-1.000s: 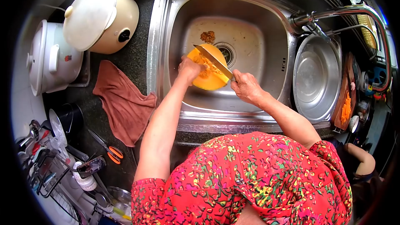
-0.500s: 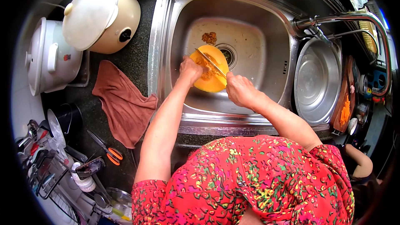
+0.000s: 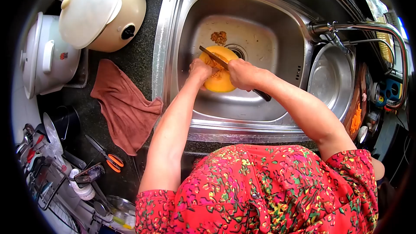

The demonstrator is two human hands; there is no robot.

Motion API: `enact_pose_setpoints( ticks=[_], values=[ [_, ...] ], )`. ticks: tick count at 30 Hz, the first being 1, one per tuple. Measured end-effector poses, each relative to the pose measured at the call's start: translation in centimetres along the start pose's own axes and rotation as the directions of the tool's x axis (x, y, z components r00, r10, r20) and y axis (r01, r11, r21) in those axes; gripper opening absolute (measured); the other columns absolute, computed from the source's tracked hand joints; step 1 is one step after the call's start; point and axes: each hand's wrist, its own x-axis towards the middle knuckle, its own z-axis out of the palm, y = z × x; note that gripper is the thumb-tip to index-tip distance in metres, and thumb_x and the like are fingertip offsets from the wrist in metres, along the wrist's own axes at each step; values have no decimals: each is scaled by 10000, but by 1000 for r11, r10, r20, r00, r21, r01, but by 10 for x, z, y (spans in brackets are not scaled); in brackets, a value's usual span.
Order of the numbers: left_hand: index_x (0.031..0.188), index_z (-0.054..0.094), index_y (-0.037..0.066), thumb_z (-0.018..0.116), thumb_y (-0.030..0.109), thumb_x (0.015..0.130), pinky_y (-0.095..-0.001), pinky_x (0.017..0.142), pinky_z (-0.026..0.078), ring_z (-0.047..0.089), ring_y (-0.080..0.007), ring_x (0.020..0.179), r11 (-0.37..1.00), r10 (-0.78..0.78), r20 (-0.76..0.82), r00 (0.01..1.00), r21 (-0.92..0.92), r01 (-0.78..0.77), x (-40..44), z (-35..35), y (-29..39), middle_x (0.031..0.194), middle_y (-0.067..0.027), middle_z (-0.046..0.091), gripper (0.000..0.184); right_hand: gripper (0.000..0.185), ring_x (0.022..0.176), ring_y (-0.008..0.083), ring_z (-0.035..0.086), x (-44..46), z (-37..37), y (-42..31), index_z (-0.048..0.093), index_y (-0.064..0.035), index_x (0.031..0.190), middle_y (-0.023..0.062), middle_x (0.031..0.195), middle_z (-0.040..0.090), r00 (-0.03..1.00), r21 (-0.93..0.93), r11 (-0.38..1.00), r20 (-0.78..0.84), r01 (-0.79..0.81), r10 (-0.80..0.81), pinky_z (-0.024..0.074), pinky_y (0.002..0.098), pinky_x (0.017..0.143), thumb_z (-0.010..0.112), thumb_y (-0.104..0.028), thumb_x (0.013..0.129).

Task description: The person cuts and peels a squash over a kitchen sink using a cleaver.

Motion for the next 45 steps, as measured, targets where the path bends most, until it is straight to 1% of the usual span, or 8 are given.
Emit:
enact_pose_setpoints(
  ticks=[7,12,16,22,33,37,39,45],
  values=[
    [1154,487,-39,800,200,624,-450,527,573,595,-334,966,999,40,-25,999,13,-40,-3,1,-2,1150,-199,551,660,169,622,330,640,16,8,6,600,108,823,255,752,615,996,3,997,51,-72,72,526,376,518,495,17,727],
    [1189,412,-46,809,223,606,-445,531,573,577,-340,997,999,48,-42,998,14,-48,-6,5,-8,1168,-208,532,755,162,857,353,613,34,37,23,600,48,866,230,877,623,972,-163,986,-227,23,-60,494,396,756,524,-31,747],
    [1170,421,-39,832,325,553,-346,914,442,540,-324,1069,988,132,-73,989,94,-125,10,17,-17,1144,-224,541,826,194,809,377,612,48,50,32,552,56,915,246,839,612,939,-254,960,-288,117,-191,495,435,699,473,-50,773],
    [1210,349,-66,766,238,605,-370,966,396,469,-340,1147,955,258,15,966,145,-258,32,34,-26,1207,-241,467,796,132,671,386,589,68,83,85,605,-30,771,207,731,602,869,-339,913,-351,228,-348,465,476,588,480,-73,766],
    [1070,546,35,746,231,629,-388,902,428,528,-298,1075,919,382,-159,910,172,-356,2,29,-32,1115,-172,554,522,228,724,482,551,66,113,85,500,71,936,301,733,576,859,-41,988,-490,151,-152,433,500,664,439,-135,861],
    [968,587,25,733,216,621,-375,791,489,604,-297,915,829,532,-214,819,330,-452,13,40,-34,953,-146,620,422,226,462,314,535,67,104,100,453,63,950,181,578,530,819,-97,924,-437,369,-373,439,403,444,410,-141,861],
    [963,596,19,707,188,636,-372,796,486,603,-294,924,817,551,-198,811,325,-476,3,34,-32,961,-150,620,384,242,322,153,436,35,80,61,415,44,951,73,509,438,967,310,941,-250,137,-58,359,289,285,413,-189,885],
    [958,620,19,650,153,676,-372,829,460,579,-286,974,728,663,-214,718,412,-549,-6,45,-37,996,-142,612,313,273,341,194,472,18,82,68,403,35,905,126,546,472,917,160,954,-354,254,-185,383,316,302,398,-238,918]
  ],
)
